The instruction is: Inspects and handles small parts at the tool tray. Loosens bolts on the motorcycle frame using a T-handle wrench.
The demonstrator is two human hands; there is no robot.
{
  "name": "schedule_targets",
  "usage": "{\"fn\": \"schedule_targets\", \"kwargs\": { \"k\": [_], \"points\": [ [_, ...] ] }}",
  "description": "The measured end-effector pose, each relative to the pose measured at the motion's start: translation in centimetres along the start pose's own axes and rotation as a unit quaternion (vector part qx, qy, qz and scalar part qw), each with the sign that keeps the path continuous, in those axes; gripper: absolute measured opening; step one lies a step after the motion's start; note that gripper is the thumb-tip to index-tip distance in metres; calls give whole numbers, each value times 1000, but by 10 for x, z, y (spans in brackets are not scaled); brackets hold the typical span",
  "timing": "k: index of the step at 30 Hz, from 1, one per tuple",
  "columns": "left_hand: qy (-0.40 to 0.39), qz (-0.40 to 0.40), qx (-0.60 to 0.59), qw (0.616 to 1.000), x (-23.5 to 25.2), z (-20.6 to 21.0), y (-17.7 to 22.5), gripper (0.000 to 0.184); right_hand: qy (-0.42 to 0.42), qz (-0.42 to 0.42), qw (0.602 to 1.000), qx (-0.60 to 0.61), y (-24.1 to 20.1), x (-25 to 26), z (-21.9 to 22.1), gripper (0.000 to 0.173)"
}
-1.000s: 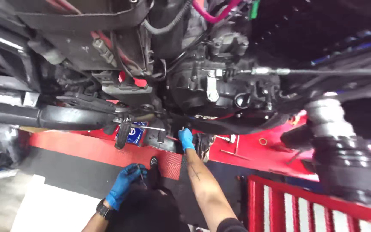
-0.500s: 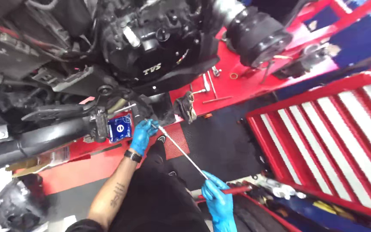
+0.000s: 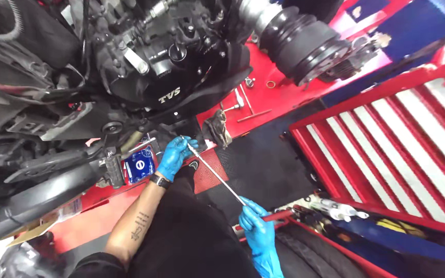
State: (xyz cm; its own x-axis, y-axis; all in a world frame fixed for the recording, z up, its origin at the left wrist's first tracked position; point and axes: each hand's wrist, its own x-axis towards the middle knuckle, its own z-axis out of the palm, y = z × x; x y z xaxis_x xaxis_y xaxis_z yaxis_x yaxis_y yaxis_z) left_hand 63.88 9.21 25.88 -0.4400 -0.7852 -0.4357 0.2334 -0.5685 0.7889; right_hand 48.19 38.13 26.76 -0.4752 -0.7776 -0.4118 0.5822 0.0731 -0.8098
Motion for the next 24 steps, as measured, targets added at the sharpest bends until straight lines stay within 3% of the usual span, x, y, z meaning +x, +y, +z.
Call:
{"fn": "schedule_targets", "kwargs": {
  "k": [4, 7, 10, 11, 13, 14, 17, 19, 20, 22, 24],
  "points": [
    [-9, -7, -13, 1000, 2, -2, -4, 22, 0, 49, 998, 37, 3, 4, 0, 31],
    [55, -7, -17, 998, 2, -22, -6, 28, 11, 53, 998, 18, 10, 4, -12, 31],
    [118, -11, -4, 993, -4, -58, -15, 30, 38, -66, 980, -186, 29, 36, -9, 27],
    [128, -37, 21, 991, -9, -63, -19, 29, 16, -133, 944, -302, 39, 57, 1, 28],
    [135, -103, 78, 982, -26, -67, -27, 28, -33, -259, 830, -493, 69, 115, 32, 33],
    [134, -126, 100, 978, -34, -70, -30, 30, -57, -283, 782, -552, 86, 147, 49, 35],
    [136, -162, 152, 965, -52, -81, -30, 32, -208, -238, 710, -629, 107, 230, 79, 53],
    [142, -176, 185, 956, -66, -94, -23, 31, -250, -227, 692, -637, 96, 269, 75, 65],
    [146, -177, 192, 954, -73, -100, -18, 30, -205, -227, 710, -634, 78, 287, 68, 61],
    [159, -179, 187, 953, -83, -111, -12, 28, -37, -186, 757, -626, 22, 330, 45, 45],
    [178, -194, 174, 949, -92, -117, -11, 27, 109, -127, 764, -624, -8, 387, 9, 41]
  ]
}}
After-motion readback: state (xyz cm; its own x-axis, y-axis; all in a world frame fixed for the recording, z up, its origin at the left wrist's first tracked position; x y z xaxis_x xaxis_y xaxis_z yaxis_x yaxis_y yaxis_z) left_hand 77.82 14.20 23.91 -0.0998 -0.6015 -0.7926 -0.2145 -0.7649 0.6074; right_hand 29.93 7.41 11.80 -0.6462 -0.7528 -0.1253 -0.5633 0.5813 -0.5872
